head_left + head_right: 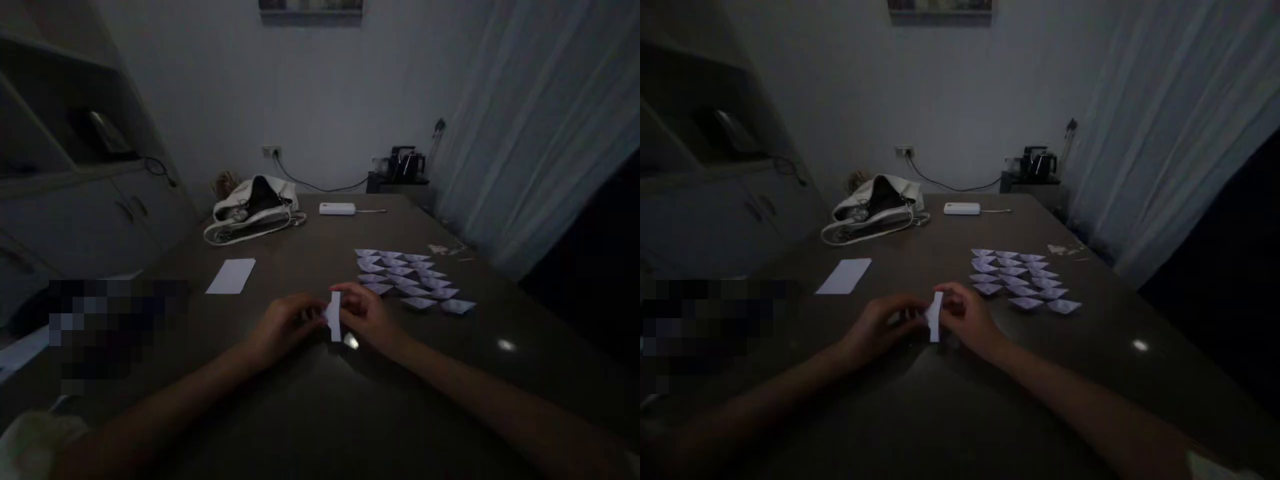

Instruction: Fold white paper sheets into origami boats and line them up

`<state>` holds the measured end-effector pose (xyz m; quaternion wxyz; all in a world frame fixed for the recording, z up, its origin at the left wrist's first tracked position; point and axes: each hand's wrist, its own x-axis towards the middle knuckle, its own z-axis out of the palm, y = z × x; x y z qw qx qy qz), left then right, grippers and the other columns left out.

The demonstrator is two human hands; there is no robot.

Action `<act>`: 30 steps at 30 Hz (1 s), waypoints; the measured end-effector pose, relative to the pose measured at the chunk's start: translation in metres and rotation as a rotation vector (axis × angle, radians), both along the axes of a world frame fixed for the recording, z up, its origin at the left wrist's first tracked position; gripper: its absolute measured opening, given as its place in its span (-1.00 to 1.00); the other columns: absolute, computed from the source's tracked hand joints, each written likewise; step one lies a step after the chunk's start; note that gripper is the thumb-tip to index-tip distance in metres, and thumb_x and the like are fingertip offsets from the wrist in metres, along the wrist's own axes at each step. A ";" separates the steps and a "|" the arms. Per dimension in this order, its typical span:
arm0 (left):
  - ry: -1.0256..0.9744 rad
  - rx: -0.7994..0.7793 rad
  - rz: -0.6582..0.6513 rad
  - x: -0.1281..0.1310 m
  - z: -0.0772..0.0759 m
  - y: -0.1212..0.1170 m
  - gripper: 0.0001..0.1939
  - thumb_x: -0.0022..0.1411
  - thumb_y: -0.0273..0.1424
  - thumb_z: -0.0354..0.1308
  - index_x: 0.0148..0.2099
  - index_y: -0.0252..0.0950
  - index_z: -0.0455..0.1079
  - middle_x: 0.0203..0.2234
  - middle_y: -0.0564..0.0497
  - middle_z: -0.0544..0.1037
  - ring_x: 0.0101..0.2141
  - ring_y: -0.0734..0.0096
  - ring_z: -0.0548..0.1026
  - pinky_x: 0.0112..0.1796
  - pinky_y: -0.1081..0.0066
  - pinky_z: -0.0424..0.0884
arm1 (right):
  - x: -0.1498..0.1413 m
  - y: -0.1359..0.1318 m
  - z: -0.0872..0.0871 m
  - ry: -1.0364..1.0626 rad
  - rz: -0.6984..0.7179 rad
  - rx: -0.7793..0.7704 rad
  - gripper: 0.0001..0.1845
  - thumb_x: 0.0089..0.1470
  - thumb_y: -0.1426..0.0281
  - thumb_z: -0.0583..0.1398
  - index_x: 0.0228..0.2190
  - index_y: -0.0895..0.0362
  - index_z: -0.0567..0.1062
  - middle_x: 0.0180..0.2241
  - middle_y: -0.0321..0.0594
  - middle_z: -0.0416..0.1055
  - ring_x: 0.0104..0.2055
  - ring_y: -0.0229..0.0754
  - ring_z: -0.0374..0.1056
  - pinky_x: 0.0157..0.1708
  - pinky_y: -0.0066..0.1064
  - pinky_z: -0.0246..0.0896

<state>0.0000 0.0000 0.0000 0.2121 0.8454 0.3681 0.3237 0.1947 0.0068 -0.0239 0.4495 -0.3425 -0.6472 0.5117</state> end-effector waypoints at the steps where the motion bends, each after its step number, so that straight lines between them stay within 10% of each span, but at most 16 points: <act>1: -0.010 0.003 -0.009 -0.001 0.001 -0.001 -0.74 0.15 -0.47 0.25 -0.07 -0.34 0.44 -0.38 0.01 0.52 -0.41 0.45 0.45 -0.37 0.49 0.36 | 0.001 0.000 0.000 0.007 0.001 -0.005 -0.63 -0.01 0.41 0.23 -0.12 0.11 0.34 -0.37 -0.24 0.44 -0.37 -0.19 0.43 -0.39 -0.35 0.34; 17: -0.076 -0.028 -0.145 -0.003 0.005 -0.008 -0.86 0.17 -0.50 0.22 -0.19 -0.31 0.52 -0.37 -0.03 0.54 -0.38 0.41 0.49 -0.35 0.46 0.37 | 0.001 -0.008 0.007 -0.057 0.120 -0.073 -0.43 -0.16 0.62 0.22 -0.06 0.08 0.28 -0.40 -0.34 0.42 -0.45 -0.29 0.37 -0.48 -0.47 0.28; 30: -0.429 -0.595 0.162 0.001 0.004 0.002 -0.73 0.09 -0.24 0.22 -0.31 -0.38 0.47 -0.47 -0.01 0.56 -0.46 0.38 0.49 -0.44 0.47 0.34 | 0.004 -0.009 0.017 -0.096 -0.186 0.246 -0.88 0.06 0.36 0.20 -0.32 0.13 0.42 -0.44 -0.30 0.35 -0.42 -0.29 0.30 -0.43 -0.47 0.24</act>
